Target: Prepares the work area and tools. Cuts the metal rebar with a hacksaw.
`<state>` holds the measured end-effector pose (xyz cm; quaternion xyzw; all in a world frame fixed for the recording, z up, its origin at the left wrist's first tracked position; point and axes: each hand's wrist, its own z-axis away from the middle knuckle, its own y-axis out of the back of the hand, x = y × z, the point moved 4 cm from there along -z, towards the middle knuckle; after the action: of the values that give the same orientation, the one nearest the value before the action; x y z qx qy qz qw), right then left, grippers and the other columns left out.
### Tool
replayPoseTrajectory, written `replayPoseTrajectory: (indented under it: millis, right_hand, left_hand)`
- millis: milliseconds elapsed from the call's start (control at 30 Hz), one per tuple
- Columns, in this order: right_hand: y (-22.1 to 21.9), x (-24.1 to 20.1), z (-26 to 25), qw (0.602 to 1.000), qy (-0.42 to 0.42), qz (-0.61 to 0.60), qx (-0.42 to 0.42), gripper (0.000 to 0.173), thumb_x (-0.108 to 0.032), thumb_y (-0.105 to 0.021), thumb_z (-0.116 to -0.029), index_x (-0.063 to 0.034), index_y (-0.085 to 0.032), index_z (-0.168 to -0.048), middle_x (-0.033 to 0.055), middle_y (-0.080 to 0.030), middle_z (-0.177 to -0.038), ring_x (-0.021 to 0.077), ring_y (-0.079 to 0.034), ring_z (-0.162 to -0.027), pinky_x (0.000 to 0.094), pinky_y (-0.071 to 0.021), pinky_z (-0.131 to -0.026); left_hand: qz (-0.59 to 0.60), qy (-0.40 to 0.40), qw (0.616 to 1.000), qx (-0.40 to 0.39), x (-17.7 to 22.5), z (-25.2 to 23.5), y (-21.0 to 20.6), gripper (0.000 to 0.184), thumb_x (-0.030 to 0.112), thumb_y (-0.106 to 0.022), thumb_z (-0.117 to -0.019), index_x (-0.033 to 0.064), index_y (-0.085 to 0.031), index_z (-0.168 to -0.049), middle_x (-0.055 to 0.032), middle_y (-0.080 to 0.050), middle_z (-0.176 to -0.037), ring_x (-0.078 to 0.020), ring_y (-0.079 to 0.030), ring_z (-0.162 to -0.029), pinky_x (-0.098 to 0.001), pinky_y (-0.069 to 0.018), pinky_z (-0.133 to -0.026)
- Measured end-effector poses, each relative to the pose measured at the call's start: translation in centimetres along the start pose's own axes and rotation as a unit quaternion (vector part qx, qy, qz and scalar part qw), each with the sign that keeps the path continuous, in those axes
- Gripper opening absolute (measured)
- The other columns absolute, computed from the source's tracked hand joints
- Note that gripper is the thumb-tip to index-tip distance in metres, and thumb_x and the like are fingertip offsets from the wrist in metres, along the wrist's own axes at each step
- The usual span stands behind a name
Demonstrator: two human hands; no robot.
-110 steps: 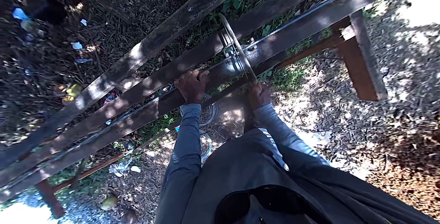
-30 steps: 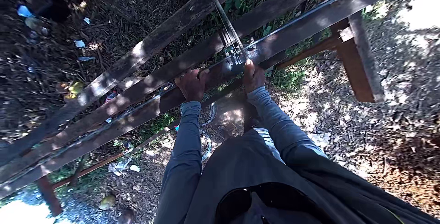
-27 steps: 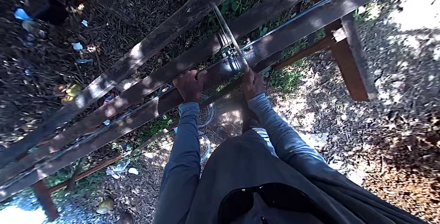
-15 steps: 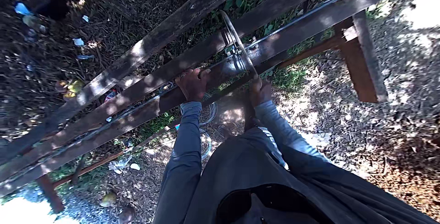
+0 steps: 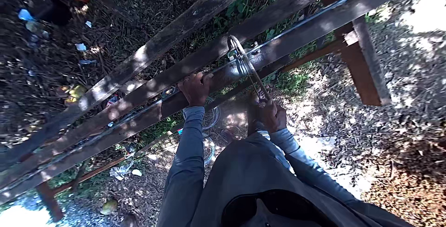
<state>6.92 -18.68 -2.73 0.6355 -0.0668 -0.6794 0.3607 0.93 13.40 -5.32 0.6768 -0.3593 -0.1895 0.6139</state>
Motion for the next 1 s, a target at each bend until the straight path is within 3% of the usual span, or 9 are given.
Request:
replayPoseTrajectory:
  millis: [200, 400, 500, 567, 600, 667, 767, 800, 1000]
  right_hand:
    - [-4.3, -5.7, -10.8, 0.999, 0.031, 0.013, 0.022, 0.069, -0.051, -0.024, -0.1090, -0.0011, -0.064, -0.082, 0.0151, -0.061, -0.070, 0.0311, -0.065, -0.070, 0.0561, -0.0520, -0.067]
    - [-1.7, 1.3, -1.9, 0.999, 0.041, -0.004, -0.004, 0.077, -0.061, -0.016, -0.1061, -0.0046, -0.064, -0.085, 0.0086, -0.054, -0.060, 0.0240, -0.057, -0.054, 0.0505, -0.0503, -0.054]
    - [0.8, 3.0, 2.8, 0.999, 0.033, -0.034, 0.005, 0.078, -0.065, -0.017, -0.1055, -0.0067, -0.064, -0.083, 0.0016, -0.050, -0.057, 0.0154, -0.051, -0.050, 0.0424, -0.0476, -0.049]
    - [1.2, 0.9, 1.9, 0.999, 0.012, -0.034, 0.002, 0.074, -0.063, -0.022, -0.1057, -0.0065, -0.065, -0.084, -0.0001, -0.047, -0.056, 0.0131, -0.049, -0.048, 0.0394, -0.0460, -0.048]
    - [0.7, -0.7, 0.3, 1.000, 0.003, -0.017, -0.004, 0.071, -0.057, -0.025, -0.1065, -0.0034, -0.068, -0.087, 0.0025, -0.049, -0.058, 0.0155, -0.050, -0.050, 0.0415, -0.0470, -0.051]
    - [-1.6, -3.2, -4.7, 1.000, -0.002, 0.015, 0.002, 0.067, -0.053, -0.026, -0.1078, -0.0043, -0.060, -0.077, 0.0062, -0.050, -0.058, 0.0210, -0.054, -0.053, 0.0469, -0.0468, -0.053]
    - [-4.1, -5.5, -10.7, 1.000, 0.011, -0.009, 0.004, 0.068, -0.053, -0.028, -0.1078, -0.0023, -0.067, -0.086, 0.0125, -0.061, -0.068, 0.0277, -0.063, -0.066, 0.0536, -0.0516, -0.064]
    - [-4.3, -5.6, -11.0, 0.999, 0.030, -0.014, 0.009, 0.067, -0.053, -0.026, -0.1081, -0.0034, -0.065, -0.083, 0.0106, -0.058, -0.066, 0.0261, -0.061, -0.063, 0.0515, -0.0504, -0.062]
    - [-0.9, 2.1, -1.2, 0.999, 0.038, -0.036, -0.011, 0.076, -0.062, -0.017, -0.1061, -0.0052, -0.063, -0.085, 0.0055, -0.050, -0.058, 0.0203, -0.052, -0.051, 0.0464, -0.0479, -0.051]
  left_hand:
    - [-0.007, -0.010, 1.000, 0.018, -0.1, 0.0, -0.2, 0.057, 0.075, -0.043, -0.0964, 0.0265, -0.073, -0.097, 0.0012, -0.069, -0.090, -0.0224, -0.066, -0.091, -0.0552, -0.0432, -0.094]
    - [-0.005, -0.007, 1.000, 0.013, 0.1, 0.2, -0.1, 0.059, 0.077, -0.043, -0.0953, 0.0259, -0.073, -0.095, 0.0006, -0.068, -0.086, -0.0224, -0.065, -0.088, -0.0549, -0.0424, -0.092]
    - [-0.009, 0.001, 1.000, -0.001, 0.0, 0.3, -0.3, 0.060, 0.077, -0.041, -0.0956, 0.0271, -0.074, -0.099, 0.0009, -0.070, -0.091, -0.0231, -0.065, -0.092, -0.0560, -0.0414, -0.095]
    - [-0.014, 0.010, 1.000, -0.008, 0.1, 0.0, -0.3, 0.061, 0.077, -0.040, -0.0956, 0.0282, -0.076, -0.102, 0.0010, -0.072, -0.096, -0.0229, -0.066, -0.096, -0.0554, -0.0409, -0.098]
    - [-0.015, 0.010, 1.000, -0.010, 0.0, 0.0, -0.3, 0.061, 0.077, -0.040, -0.0957, 0.0283, -0.076, -0.103, 0.0011, -0.072, -0.096, -0.0225, -0.066, -0.096, -0.0552, -0.0407, -0.098]
    - [-0.018, 0.009, 1.000, -0.017, 0.0, 0.1, -0.4, 0.063, 0.078, -0.037, -0.0960, 0.0278, -0.075, -0.102, 0.0014, -0.071, -0.094, -0.0219, -0.066, -0.094, -0.0547, -0.0412, -0.097]
    - [-0.016, 0.007, 1.000, -0.008, -0.2, 0.0, -0.4, 0.063, 0.078, -0.037, -0.0959, 0.0278, -0.074, -0.100, 0.0016, -0.071, -0.093, -0.0216, -0.066, -0.093, -0.0541, -0.0417, -0.096]
    - [-0.016, 0.005, 1.000, -0.005, -0.2, 0.0, -0.4, 0.064, 0.079, -0.036, -0.0957, 0.0276, -0.074, -0.100, 0.0013, -0.071, -0.093, -0.0221, -0.066, -0.093, -0.0547, -0.0416, -0.096]
    - [-0.016, 0.003, 1.000, 0.004, 0.0, 0.2, -0.5, 0.064, 0.079, -0.037, -0.0952, 0.0265, -0.075, -0.099, 0.0001, -0.070, -0.091, -0.0239, -0.065, -0.092, -0.0550, -0.0416, -0.095]
